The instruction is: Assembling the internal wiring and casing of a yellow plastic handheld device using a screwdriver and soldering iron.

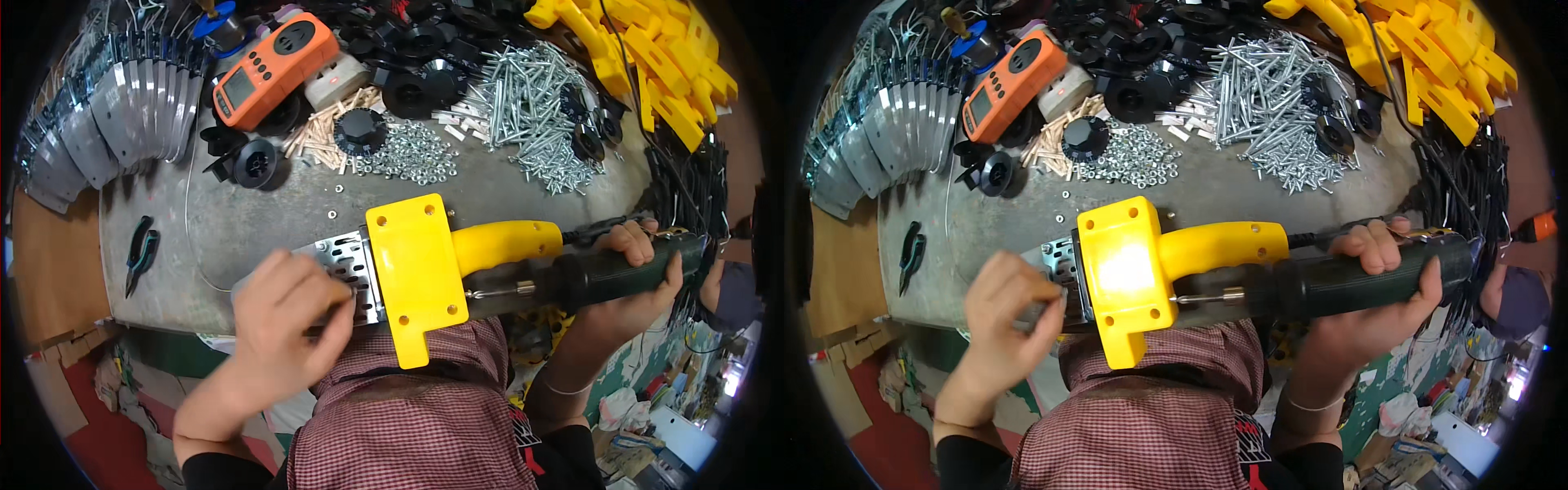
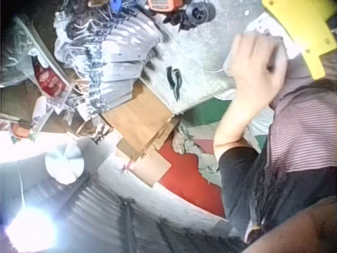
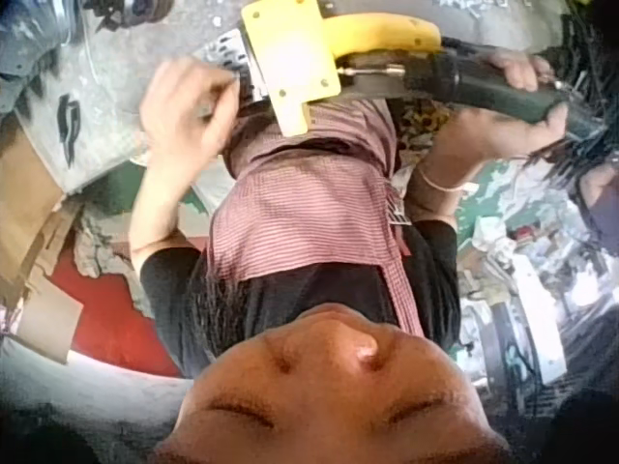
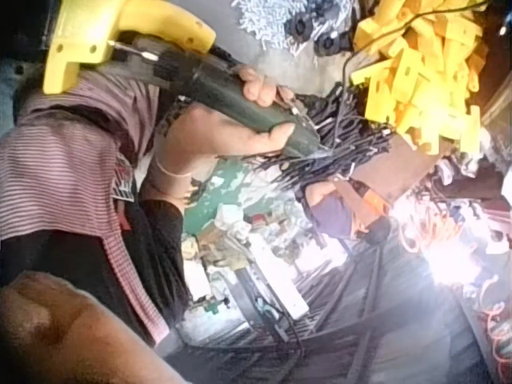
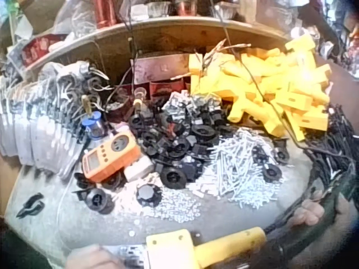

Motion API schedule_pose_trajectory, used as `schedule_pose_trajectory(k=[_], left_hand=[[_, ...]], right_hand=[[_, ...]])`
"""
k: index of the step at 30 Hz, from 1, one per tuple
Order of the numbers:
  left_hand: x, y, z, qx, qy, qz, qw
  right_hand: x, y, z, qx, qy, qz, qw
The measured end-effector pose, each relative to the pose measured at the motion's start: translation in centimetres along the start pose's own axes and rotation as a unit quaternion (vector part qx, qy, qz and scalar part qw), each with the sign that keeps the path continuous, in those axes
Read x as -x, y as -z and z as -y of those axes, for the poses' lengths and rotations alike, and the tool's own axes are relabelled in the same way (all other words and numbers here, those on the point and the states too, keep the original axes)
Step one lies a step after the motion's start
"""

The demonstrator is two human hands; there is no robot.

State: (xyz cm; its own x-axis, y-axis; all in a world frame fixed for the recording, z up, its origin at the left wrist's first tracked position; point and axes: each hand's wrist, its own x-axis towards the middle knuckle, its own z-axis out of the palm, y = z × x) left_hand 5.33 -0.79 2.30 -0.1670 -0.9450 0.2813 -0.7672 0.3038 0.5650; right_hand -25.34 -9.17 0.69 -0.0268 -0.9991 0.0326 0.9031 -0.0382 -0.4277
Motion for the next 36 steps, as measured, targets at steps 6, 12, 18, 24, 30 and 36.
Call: schedule_pose_trajectory(k=[6,12,18,24,30,36], left_hand=[[3.7,-3.1,-1.2,0.122,0.088,-0.111,0.982],[4.3,-3.3,-0.9,0.092,0.037,-0.101,0.990],[4.7,-3.4,-0.5,0.086,0.016,-0.099,0.991],[4.2,-3.5,-0.5,0.089,-0.001,-0.108,0.990],[4.1,-3.7,-0.7,0.088,0.007,-0.107,0.990],[4.0,-3.2,-0.9,0.085,0.018,-0.066,0.994]], right_hand=[[0.3,0.2,-0.4,0.004,0.003,-0.003,1.000],[0.9,0.9,-0.1,-0.015,-0.017,0.025,0.999],[1.4,1.0,-0.3,-0.002,-0.011,0.026,1.000],[2.0,1.2,-1.3,-0.025,-0.017,0.007,1.000],[1.9,1.3,-1.3,-0.040,-0.020,0.010,0.999],[2.0,1.3,-1.5,-0.049,-0.022,0.023,0.998]])
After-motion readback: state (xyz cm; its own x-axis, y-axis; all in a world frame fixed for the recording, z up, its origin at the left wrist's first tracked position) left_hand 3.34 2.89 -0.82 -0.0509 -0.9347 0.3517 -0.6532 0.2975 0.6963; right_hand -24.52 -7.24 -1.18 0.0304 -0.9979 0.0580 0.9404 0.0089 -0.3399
